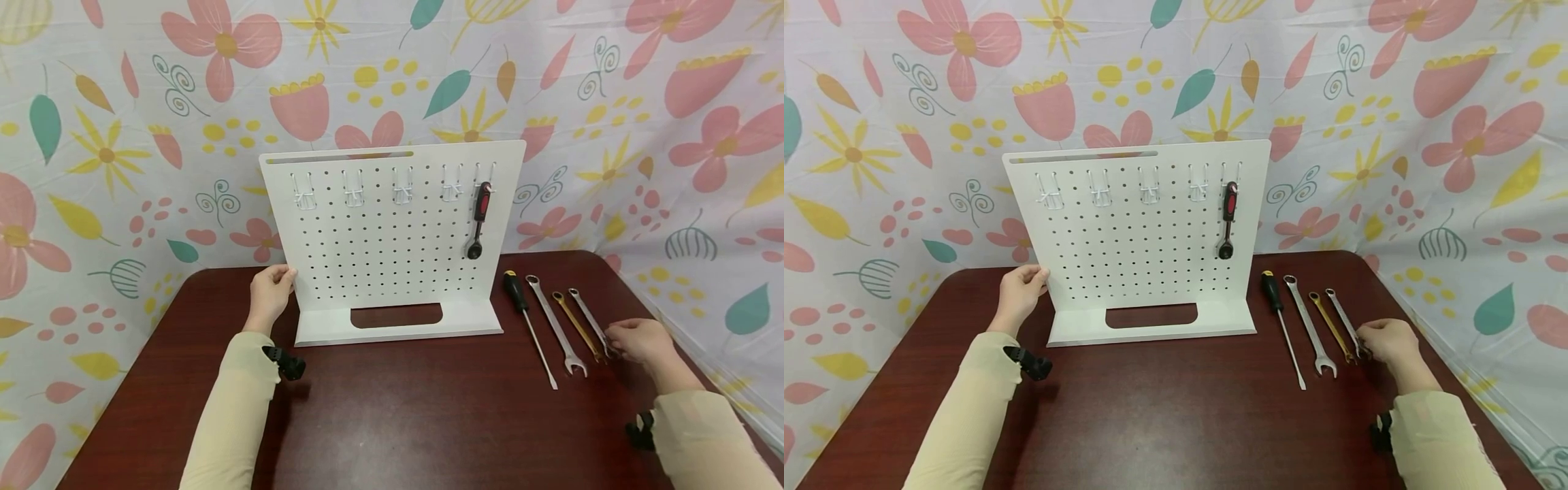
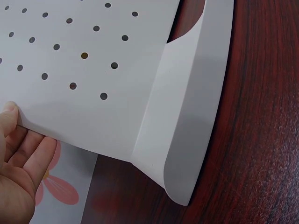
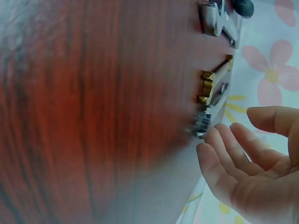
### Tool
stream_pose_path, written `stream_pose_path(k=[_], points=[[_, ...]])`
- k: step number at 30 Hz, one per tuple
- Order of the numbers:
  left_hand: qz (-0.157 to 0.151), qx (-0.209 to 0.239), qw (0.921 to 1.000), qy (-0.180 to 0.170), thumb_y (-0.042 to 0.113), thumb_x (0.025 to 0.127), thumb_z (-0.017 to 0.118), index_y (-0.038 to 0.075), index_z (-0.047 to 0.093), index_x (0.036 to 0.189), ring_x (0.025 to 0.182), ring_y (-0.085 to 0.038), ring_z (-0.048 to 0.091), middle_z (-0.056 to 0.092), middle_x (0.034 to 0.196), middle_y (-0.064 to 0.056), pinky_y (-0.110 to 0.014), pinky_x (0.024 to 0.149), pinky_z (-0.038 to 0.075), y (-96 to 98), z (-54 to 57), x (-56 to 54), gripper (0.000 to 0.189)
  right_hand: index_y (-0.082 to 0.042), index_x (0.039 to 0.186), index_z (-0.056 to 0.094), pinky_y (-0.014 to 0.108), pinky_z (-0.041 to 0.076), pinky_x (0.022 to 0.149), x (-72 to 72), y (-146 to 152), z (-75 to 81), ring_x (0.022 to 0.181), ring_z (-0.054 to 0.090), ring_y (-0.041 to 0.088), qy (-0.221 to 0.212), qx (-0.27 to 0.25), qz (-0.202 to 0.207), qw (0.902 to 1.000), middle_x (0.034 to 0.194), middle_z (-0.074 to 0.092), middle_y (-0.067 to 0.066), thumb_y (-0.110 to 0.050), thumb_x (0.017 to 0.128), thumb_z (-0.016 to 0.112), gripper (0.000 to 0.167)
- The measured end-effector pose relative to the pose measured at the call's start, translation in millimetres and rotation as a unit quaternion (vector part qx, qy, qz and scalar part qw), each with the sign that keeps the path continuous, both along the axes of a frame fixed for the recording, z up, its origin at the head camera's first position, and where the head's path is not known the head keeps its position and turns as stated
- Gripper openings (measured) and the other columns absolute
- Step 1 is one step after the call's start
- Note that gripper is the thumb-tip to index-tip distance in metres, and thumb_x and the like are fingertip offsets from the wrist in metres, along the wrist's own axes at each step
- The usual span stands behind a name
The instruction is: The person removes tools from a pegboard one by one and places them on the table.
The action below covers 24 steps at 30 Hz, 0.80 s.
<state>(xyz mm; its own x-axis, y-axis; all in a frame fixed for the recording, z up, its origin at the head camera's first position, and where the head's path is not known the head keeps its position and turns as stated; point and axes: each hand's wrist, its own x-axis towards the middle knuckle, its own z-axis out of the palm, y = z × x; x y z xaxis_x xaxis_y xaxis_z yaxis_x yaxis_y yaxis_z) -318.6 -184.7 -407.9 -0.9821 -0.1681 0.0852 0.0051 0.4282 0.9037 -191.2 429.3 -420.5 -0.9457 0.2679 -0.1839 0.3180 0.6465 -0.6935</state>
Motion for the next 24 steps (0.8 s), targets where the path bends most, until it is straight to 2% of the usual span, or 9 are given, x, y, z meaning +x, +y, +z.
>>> stream_pose_path(k=[3,6,10,13,18,24], points=[[0.000,0.000,1.0000,0.001,0.027,0.099,0.050,0.001,0.057,0.126,0.113,-0.031,0.060,0.059,0.121,-0.020,-0.036,0.093,0.054,0.1,0.3,0.3,0.039,0.022,0.122,0.047,0.030,0.056,0.059,-0.1,-4.4,3.3,0.066,0.057,0.000,0.010,0.016,-0.004,0.9998,0.081,0.070,0.015,-0.026,0.096,0.046,0.054],[0.001,0.000,1.0000,0.000,0.027,0.099,0.050,0.001,0.057,0.126,0.113,-0.031,0.060,0.059,0.120,-0.020,-0.036,0.093,0.054,0.4,0.6,0.7,0.038,0.019,0.123,0.050,0.034,0.054,0.063,-1.3,-12.7,7.2,0.068,0.055,-0.003,0.031,0.038,-0.007,0.9988,0.097,0.067,0.028,-0.032,0.098,0.045,0.057],[0.000,0.002,1.0000,-0.003,0.028,0.099,0.051,0.001,0.057,0.125,0.112,-0.030,0.060,0.060,0.120,-0.019,-0.036,0.093,0.054,0.4,1.0,1.2,0.038,0.013,0.125,0.053,0.027,0.052,0.063,-6.3,-29.5,12.9,0.068,0.052,-0.008,0.071,0.035,-0.010,0.9968,0.107,0.063,0.030,-0.035,0.098,0.044,0.056],[-0.001,0.004,1.0000,-0.004,0.027,0.099,0.051,0.001,0.057,0.125,0.113,-0.030,0.060,0.060,0.120,-0.019,-0.037,0.093,0.053,0.1,1.2,1.5,0.038,0.008,0.128,0.053,0.019,0.052,0.062,-10.7,-42.5,17.5,0.071,0.051,-0.012,0.089,0.010,-0.010,0.9959,0.106,0.064,0.017,-0.037,0.098,0.044,0.055],[0.000,0.008,1.0000,-0.003,0.026,0.099,0.051,0.000,0.058,0.124,0.112,-0.030,0.060,0.060,0.119,-0.019,-0.036,0.093,0.053,0.2,1.2,1.4,0.037,0.005,0.132,0.050,0.015,0.053,0.067,-16.1,-61.2,27.7,0.074,0.052,-0.016,0.103,-0.038,0.001,0.9939,0.098,0.063,-0.007,-0.040,0.099,0.044,0.056],[0.002,0.000,1.0000,0.004,0.027,0.099,0.051,0.001,0.059,0.122,0.110,-0.030,0.061,0.061,0.117,-0.019,-0.036,0.092,0.054,0.7,0.5,1.3,0.036,0.004,0.132,0.048,0.008,0.052,0.071,-22.6,-77.0,39.7,0.082,0.057,-0.013,0.130,-0.107,0.030,0.9853,0.089,0.058,-0.027,-0.041,0.099,0.045,0.055]])
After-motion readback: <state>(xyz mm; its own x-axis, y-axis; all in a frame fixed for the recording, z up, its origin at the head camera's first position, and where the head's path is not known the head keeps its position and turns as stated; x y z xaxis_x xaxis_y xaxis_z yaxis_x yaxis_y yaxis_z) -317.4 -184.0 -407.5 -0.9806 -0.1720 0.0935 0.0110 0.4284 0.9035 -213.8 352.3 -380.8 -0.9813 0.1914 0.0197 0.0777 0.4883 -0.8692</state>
